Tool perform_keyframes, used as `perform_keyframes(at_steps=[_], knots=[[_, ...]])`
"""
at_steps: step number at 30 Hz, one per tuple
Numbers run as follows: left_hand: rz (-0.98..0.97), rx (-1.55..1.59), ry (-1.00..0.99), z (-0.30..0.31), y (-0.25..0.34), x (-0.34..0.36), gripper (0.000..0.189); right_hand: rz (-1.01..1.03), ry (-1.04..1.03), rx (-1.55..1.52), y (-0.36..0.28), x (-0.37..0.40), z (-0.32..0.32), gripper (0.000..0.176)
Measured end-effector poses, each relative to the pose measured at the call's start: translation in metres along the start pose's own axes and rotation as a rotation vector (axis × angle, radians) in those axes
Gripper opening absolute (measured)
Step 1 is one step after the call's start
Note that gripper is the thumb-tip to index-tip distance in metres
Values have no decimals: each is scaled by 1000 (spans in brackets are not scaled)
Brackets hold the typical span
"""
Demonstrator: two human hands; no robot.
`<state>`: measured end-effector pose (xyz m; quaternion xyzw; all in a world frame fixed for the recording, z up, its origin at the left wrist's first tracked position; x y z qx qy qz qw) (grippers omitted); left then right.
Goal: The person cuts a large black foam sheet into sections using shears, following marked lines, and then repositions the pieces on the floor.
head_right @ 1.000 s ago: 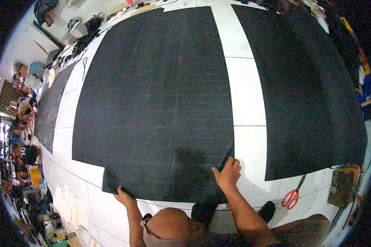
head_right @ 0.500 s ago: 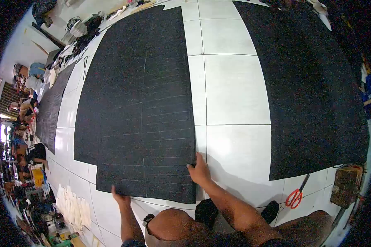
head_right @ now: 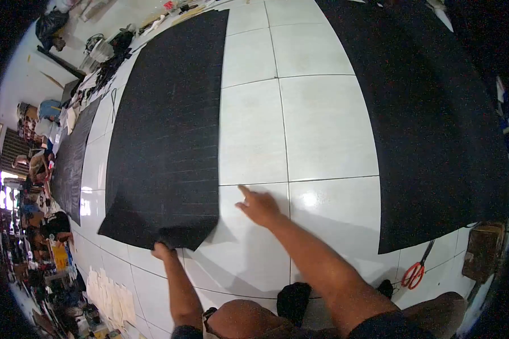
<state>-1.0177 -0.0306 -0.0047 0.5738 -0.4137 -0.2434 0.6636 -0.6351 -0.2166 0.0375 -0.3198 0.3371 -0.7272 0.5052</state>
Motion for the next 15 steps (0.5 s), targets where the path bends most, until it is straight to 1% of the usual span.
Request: perform_keyframes(at_steps=[1, 2, 3, 4, 5, 6, 7, 8, 10, 13, 15], knots=[[-14, -28, 68, 1, 3, -18, 56, 128, 210, 137, 20, 4, 7, 49], [-51, -87, 184, -9, 22, -12, 57, 130, 290, 245, 33, 14, 26, 45], [-65, -94, 231, -15, 35, -9, 55, 65, 273, 280, 55, 25, 43, 42], [-79, -111, 284, -15, 40, -10, 53, 108, 365, 352, 81, 40, 52, 37], [-121, -145, 168, 2, 35, -17, 49, 147, 333, 390, 77, 58, 70, 32], [-156, -162, 49, 23, 22, -26, 46, 217, 337, 481, 84, 71, 71, 31], [-187, -174, -73, 19, 23, -11, 42, 214, 330, 458, 85, 79, 71, 29], [-224, -173, -192, 22, 24, 11, 30, 210, 328, 435, 87, 84, 71, 28], [-144, -148, -198, 35, 16, 15, 26, 181, 339, 448, 85, 80, 76, 26], [-320, -314, 78, 60, 0, 1, 29, 168, 347, 436, 83, 79, 70, 24], [-197, -255, 74, 62, -5, -16, 31, 176, 358, 444, 85, 77, 73, 23]])
Point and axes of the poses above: each hand's wrist, its own x-axis away from the middle knuckle, its own z-axis out of the back of the hand, y = z × x, the point moved 1 cm from there along -x, towards the middle knuckle, and after that the axes turned 5 degrees about z, right-handed, at the moved point
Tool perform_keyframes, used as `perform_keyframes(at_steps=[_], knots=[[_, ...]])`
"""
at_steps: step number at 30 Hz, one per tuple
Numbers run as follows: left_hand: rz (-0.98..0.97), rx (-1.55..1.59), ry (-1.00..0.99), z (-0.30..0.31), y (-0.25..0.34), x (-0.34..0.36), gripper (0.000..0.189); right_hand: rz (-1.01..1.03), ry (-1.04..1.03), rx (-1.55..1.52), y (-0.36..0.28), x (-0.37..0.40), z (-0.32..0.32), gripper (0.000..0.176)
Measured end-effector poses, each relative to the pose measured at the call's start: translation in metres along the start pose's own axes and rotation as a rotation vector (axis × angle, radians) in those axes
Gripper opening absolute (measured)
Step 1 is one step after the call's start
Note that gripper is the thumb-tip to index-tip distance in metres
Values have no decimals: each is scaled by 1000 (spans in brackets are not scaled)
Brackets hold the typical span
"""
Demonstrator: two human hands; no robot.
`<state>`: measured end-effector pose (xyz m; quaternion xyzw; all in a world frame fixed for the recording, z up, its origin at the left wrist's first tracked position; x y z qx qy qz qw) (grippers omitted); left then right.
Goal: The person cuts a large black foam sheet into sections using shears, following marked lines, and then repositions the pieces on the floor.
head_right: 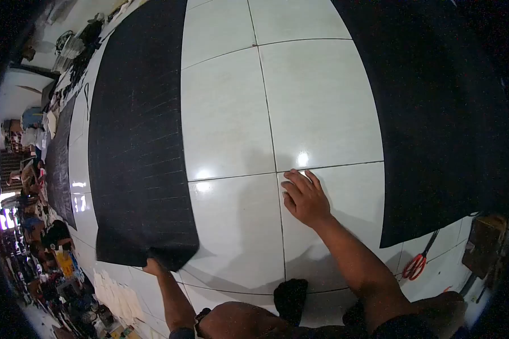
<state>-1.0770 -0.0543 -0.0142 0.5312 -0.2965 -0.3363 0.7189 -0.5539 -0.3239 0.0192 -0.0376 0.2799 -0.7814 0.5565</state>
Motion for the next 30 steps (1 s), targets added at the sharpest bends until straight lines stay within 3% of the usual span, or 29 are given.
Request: perform_keyframes(at_steps=[4, 7, 8, 11, 12, 15, 17, 18, 20, 24, 30], knots=[[85, -33, -100, -7, 16, -49, 33, -20, -23, -27, 0, -2, 2, 22], [-35, -145, -41, -16, 20, -76, 36, -22, -27, -41, 0, -1, 3, 22], [10, -138, -91, -17, 20, -86, 45, -19, -22, -44, 2, -1, 2, 22], [-194, -973, 241, -21, 66, -51, 56, -15, -27, -48, 3, 1, 1, 22], [-42, -1284, 262, -45, 113, -5, 70, -15, -33, -48, 4, 0, 1, 22], [-546, -1329, 131, -82, 130, 3, 69, -22, -24, -38, 4, 0, 1, 21], [-919, -972, -413, -134, 127, 30, 56, -34, -29, -40, 3, 1, 0, 21], [-959, -912, -610, -167, 128, 61, 59, -34, -31, -36, 3, 0, 0, 21], [-1092, -937, -615, -221, 125, 119, 59, -30, -30, -45, 2, -1, -1, 20], [-1002, -1039, -545, -284, 102, 122, 56, -30, -41, -72, 5, 1, 1, 20], [-1061, -1161, -584, -301, 104, 74, 49, -44, -13, -64, 3, -2, 1, 18]])
Point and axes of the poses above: each hand's wrist, its own x-axis away from the middle knuckle, its own z-axis out of the back of the hand, y = z × x, the point moved 1 cm from there along -x, towards the middle knuckle, and after that the axes turned 5 degrees about z, right-handed, at the moved point
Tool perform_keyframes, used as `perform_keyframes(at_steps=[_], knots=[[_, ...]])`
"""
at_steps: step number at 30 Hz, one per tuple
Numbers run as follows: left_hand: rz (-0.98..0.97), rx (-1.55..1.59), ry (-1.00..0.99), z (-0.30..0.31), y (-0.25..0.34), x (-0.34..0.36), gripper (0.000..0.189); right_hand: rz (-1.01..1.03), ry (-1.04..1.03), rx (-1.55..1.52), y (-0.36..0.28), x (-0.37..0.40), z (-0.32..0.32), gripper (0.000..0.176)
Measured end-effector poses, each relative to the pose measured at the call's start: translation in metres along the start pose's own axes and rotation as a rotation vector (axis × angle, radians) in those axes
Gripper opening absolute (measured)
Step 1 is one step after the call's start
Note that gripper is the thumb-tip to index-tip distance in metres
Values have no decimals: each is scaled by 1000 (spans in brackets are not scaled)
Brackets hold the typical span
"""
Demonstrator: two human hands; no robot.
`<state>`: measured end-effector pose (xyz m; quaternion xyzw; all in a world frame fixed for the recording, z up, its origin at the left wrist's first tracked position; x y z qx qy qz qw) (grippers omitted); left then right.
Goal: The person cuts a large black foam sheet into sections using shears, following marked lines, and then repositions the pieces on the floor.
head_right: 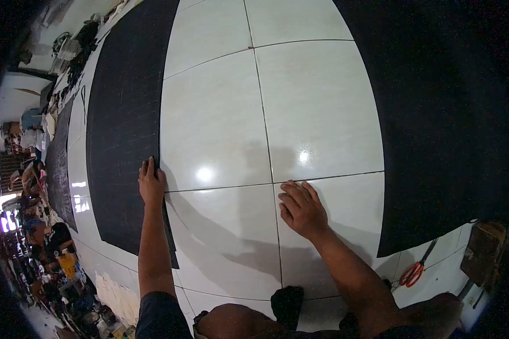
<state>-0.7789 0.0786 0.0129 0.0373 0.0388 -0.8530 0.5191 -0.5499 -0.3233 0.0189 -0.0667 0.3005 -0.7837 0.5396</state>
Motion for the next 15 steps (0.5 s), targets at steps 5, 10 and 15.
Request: perform_keyframes(at_steps=[5, 10, 15], knots=[[78, 75, 1, -23, -12, -19, 44, 4, -11, 23, -1, 3, 0, 18], [107, -2, -45, -21, -8, -25, 47, 4, -6, 23, 0, -1, 0, 20], [76, 14, -54, -22, -13, -29, 48, 12, 10, 13, 2, 1, 0, 20]])
Point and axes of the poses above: each hand's wrist, its own x-axis away from the middle knuckle, its own z-axis out of the back of the hand, y = z × x, the point moved 1 cm from there along -x, towards the middle knuckle, and after that the axes turned 5 degrees about z, right-handed, at the moved point
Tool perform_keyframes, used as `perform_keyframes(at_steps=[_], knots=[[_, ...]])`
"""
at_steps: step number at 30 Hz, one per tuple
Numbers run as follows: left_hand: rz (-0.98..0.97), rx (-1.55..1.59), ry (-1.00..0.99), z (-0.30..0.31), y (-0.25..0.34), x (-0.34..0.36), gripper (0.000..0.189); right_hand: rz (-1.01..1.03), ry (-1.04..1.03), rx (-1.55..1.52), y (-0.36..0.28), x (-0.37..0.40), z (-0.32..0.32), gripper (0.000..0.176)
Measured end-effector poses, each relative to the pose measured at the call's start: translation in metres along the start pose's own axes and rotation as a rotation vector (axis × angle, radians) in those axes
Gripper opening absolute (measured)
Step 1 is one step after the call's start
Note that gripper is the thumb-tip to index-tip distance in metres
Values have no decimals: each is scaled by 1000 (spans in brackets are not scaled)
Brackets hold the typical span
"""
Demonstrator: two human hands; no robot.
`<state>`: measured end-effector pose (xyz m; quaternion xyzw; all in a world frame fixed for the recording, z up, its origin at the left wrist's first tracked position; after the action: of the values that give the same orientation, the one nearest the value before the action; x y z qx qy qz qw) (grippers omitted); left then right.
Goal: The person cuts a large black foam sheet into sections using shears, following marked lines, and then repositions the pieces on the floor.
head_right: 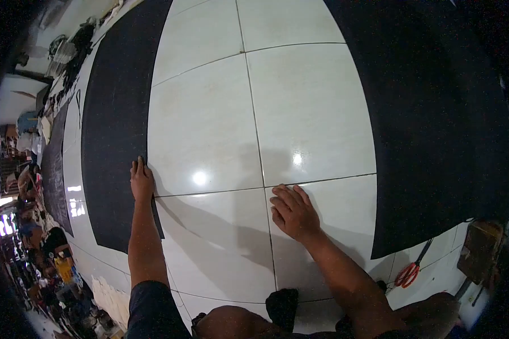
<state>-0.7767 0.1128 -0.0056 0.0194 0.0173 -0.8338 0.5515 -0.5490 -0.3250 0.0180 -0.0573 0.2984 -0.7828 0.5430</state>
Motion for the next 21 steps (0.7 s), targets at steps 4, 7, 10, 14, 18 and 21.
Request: perform_keyframes(at_steps=[4, 7, 10, 14, 18, 21], knots=[[39, 24, -54, 15, 5, -10, 49, 7, 20, -33, 2, 3, 0, 21], [50, -111, 20, 26, 51, 7, 49, 14, -5, -109, 3, 7, -2, 26], [-247, 234, 177, 24, 104, 47, 47, 191, -102, -146, 20, 4, 15, 32], [-614, 460, -15, 48, 181, 172, 39, 163, -486, -313, 62, 13, 90, 39], [-570, 617, -319, 77, 199, 263, 33, 94, -765, 56, 103, 80, 220, 56], [-605, 722, -534, 85, 197, 291, 31, -218, -1120, 353, 111, 151, 280, 84]])
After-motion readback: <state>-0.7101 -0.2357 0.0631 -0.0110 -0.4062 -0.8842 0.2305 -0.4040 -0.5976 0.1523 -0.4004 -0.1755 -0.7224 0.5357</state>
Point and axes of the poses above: each hand's wrist, its own x-axis away from the middle knuckle, its own z-axis out of the back of the hand, y = z × x, the point moved 1 cm from there along -x, towards the middle knuckle, and after that the axes turned 5 degrees about z, right-handed, at the moved point
